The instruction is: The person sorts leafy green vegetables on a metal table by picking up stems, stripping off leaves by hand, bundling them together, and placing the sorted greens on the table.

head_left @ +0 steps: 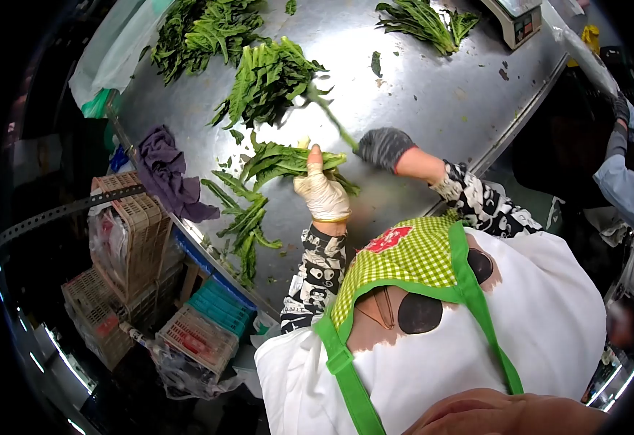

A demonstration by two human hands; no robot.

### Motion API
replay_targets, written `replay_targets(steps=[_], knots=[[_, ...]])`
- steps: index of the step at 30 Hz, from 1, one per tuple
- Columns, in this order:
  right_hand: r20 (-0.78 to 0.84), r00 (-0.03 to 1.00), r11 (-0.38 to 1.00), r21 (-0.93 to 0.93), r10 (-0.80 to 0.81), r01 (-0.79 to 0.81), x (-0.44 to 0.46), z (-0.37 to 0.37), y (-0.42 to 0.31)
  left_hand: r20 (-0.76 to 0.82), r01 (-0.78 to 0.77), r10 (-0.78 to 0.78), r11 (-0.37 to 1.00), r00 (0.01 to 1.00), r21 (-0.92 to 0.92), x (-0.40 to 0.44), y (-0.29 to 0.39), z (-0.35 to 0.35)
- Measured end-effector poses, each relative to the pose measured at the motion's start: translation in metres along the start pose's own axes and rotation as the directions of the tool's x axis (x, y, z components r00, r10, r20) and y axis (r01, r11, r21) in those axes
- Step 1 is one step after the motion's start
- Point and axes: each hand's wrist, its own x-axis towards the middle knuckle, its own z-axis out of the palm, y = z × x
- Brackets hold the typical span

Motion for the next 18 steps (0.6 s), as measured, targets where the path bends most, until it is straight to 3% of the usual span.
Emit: replay_targets(steps=[1, 2, 5, 8, 9, 10, 12, 14, 16, 17, 18], knots=[[-0.126, 0.97, 0.917, 0.371, 0.208, -0.148, -0.013, -0.013, -0.017, -0.015, 0.004, -0.003, 1.0, 1.0, 0.02, 0.006, -0.004, -0.009], [-0.161, 0.883, 0.682, 0.7, 0.44, -0.213, -0.022, -0.024, -0.03, -0.025, 0.009, -0.008, 0.999, 1.0, 0.04, 0.01, -0.005, -0.013], [-0.525, 0.82, 0.858, 0.506, 0.227, 0.087, -0.019, -0.046, -0.035, 0.003, 0.065, -0.066, 0.99, 0.998, 0.126, 0.005, -0.007, -0.011], [-0.319, 0.946, 0.987, 0.163, 0.062, -0.009, -0.015, -0.067, -0.041, 0.087, 0.075, -0.085, 0.991, 0.993, 0.11, 0.004, -0.014, -0.009], [-0.4, 0.916, 0.989, 0.139, 0.02, 0.039, -0.011, -0.045, -0.035, 0.122, 0.074, -0.083, 0.994, 0.989, 0.082, 0.003, -0.015, -0.009], [-0.458, 0.889, 0.985, 0.152, 0.001, 0.078, -0.01, -0.039, -0.03, 0.142, 0.135, -0.131, 0.991, 0.981, -0.02, 0.003, -0.012, -0.006], [-0.566, 0.824, 0.973, 0.172, -0.033, 0.157, -0.01, -0.031, -0.024, 0.18, 0.273, -0.26, 0.961, 0.949, -0.05, 0.01, -0.01, -0.015], [-0.545, 0.838, 0.967, 0.196, -0.034, 0.166, -0.007, -0.023, -0.024, 0.206, 0.36, -0.35, 0.933, 0.914, -0.015, 0.015, -0.007, -0.018], [-0.414, 0.867, 0.834, 0.552, 0.277, -0.003, 0.0, -0.013, -0.029, 0.173, 0.22, -0.248, 0.961, 0.953, 0.167, 0.014, -0.008, -0.014], [-0.59, 0.807, 0.967, 0.223, 0.031, 0.125, 0.007, -0.007, -0.02, 0.104, 0.123, -0.154, 0.96, 0.983, 0.251, 0.009, -0.01, -0.01], [-0.543, 0.84, 0.962, 0.244, 0.029, 0.125, 0.013, 0.0, -0.012, 0.118, 0.025, -0.064, 0.953, 0.991, 0.301, 0.009, -0.018, -0.015]])
